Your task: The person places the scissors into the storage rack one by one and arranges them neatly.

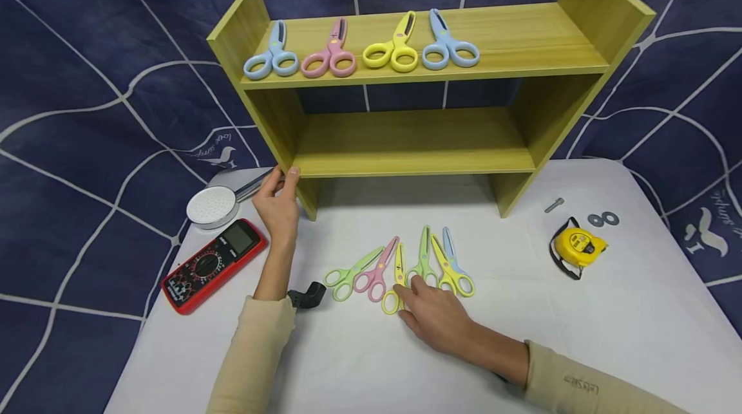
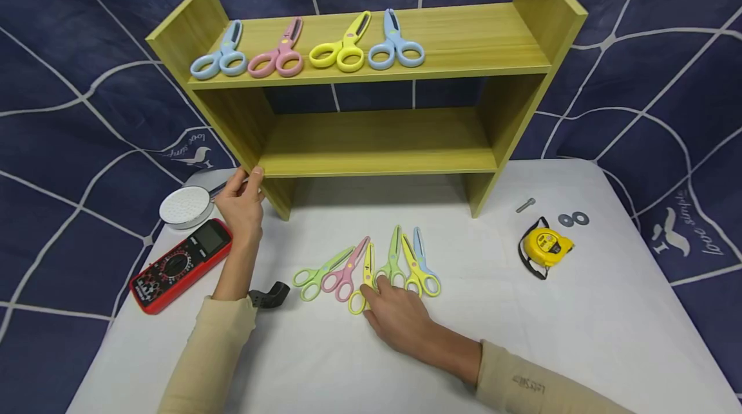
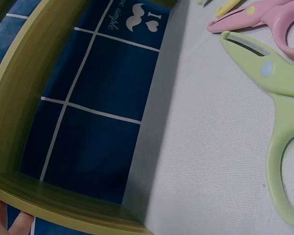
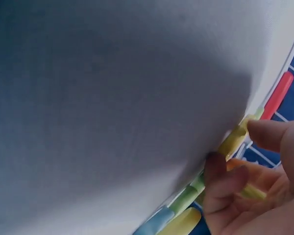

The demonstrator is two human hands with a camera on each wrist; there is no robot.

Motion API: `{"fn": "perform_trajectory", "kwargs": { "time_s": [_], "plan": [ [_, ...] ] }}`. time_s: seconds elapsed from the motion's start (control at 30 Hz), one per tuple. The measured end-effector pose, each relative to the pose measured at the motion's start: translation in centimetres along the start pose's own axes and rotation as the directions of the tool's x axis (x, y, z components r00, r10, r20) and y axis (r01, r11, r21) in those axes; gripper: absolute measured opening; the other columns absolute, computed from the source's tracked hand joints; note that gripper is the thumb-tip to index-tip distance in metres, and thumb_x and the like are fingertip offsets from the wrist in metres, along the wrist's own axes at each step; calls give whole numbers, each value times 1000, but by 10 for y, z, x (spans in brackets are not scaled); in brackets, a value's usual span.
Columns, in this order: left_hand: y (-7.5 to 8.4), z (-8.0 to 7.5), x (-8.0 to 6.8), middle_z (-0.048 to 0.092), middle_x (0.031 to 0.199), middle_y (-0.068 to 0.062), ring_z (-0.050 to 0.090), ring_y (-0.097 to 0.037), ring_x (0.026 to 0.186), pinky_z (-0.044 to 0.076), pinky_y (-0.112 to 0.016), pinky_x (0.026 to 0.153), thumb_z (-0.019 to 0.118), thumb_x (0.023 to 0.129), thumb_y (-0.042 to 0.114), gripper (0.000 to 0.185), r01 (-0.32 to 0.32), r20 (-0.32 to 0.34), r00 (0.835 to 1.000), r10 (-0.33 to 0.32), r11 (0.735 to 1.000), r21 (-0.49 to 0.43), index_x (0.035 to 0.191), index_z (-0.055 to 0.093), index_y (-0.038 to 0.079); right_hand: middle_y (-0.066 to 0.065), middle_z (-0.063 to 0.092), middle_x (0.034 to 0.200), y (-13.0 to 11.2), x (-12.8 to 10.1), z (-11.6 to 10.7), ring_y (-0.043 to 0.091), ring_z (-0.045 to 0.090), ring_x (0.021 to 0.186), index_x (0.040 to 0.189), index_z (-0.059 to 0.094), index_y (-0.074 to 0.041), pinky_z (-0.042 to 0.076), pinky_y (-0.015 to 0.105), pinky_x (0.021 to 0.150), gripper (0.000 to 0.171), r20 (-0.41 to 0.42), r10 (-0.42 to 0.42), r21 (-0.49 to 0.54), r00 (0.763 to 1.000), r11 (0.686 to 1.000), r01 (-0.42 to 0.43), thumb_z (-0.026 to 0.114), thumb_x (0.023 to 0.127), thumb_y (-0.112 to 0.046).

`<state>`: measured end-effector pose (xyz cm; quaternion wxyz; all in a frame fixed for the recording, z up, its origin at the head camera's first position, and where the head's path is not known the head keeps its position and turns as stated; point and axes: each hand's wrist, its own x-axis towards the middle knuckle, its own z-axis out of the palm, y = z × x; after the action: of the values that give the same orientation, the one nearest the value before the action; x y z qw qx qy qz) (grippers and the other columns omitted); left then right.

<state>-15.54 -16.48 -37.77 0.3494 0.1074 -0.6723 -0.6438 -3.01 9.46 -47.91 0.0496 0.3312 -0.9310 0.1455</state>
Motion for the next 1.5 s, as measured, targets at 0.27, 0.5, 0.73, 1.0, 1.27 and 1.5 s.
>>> {"fn": "perform_trajectory", "kwargs": {
  "time_s": [0.27,0.5,0.73,1.0,1.27,1.5],
  "plan": [
    [1,1,0,66,94,-1,54,-5,72,43,-18,63,70,89,2,28,-5,-2,1000,5,1000,3,114,68,-9,3,49,70,2,3,-2,10,28,42,119,68,-18,23,24,37,46,-28,-81,-71,996,994,79,67,74,-13],
    [0,1,0,68,95,-3,56,-10,74,45,-18,65,70,88,2,29,-12,3,1000,12,1000,2,115,68,-9,-5,40,60,5,3,-10,9,30,49,104,66,-18,23,24,39,33,26,-133,11,991,991,133,62,72,-14],
    [-1,1,-1,69,95,-5,57,-11,74,45,-18,64,70,89,2,28,-22,8,1000,22,1000,2,115,68,-9,-12,37,64,13,2,-39,2,29,52,109,68,-18,23,19,42,41,-120,-141,136,983,978,157,65,69,-12],
    [-2,0,-1,69,97,-10,57,-13,75,45,-18,63,70,89,2,28,-35,6,999,35,999,-2,115,69,-8,1,55,77,27,18,-134,5,37,53,117,69,-9,29,16,41,42,-506,-149,105,849,967,232,56,77,-15],
    [-4,-1,-1,69,92,-5,57,-15,75,45,-19,64,69,89,1,27,-61,6,998,61,998,-16,113,69,-9,11,57,74,46,31,-217,13,41,53,118,71,-4,29,26,43,46,-718,-68,-25,693,997,72,48,83,-23],
    [-3,0,-1,69,93,-8,58,-12,75,46,-20,67,70,88,0,27,-55,3,998,56,998,-35,113,69,-9,17,65,80,55,41,-253,22,50,52,129,65,-6,31,22,53,48,-774,35,-39,633,994,-102,49,88,-23]
  ]
}}
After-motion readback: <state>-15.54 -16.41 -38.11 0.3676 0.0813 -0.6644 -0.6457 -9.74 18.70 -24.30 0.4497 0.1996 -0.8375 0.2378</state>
